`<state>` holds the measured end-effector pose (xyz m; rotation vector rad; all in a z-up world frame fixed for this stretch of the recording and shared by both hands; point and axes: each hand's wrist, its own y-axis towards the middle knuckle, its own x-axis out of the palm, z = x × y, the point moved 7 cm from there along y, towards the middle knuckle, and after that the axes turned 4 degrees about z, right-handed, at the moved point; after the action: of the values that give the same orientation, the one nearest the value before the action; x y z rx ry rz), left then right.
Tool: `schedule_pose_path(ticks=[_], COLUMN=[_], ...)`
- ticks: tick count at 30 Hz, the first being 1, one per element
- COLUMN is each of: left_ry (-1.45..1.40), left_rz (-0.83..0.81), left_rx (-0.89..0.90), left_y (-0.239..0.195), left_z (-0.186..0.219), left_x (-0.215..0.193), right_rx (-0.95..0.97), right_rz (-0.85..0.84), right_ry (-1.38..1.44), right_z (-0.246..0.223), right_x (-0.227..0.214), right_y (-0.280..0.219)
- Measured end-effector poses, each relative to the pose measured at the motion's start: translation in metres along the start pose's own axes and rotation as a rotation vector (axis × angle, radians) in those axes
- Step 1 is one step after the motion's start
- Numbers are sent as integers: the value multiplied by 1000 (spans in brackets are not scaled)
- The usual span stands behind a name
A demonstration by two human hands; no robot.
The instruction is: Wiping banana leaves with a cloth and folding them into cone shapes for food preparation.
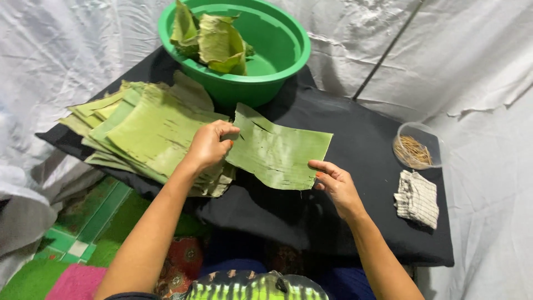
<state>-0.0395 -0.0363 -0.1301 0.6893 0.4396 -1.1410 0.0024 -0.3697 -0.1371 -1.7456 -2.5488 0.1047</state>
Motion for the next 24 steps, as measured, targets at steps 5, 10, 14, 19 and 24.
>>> schedule_pose_path(ticks=[5, 10, 14, 19, 24], left_ry=[135, 251, 289, 217, 142], left_rz=[-89, -175, -231, -302, -336], left_rx=[64, 126, 141, 104, 103], left_y=[1, 9, 18, 19, 24], left_z=[40, 59, 63, 92, 105], left_x=[24, 72, 120, 150, 181], right_rx=[13, 0, -31, -42, -56], right_rz=[70, 153, 198, 301, 392], right_ry=[-22, -49, -80, -116, -166], right_z=[15, 33, 55, 66, 73], right_x=[-32, -73, -112, -158, -200], right_y=[1, 6, 11, 8, -1])
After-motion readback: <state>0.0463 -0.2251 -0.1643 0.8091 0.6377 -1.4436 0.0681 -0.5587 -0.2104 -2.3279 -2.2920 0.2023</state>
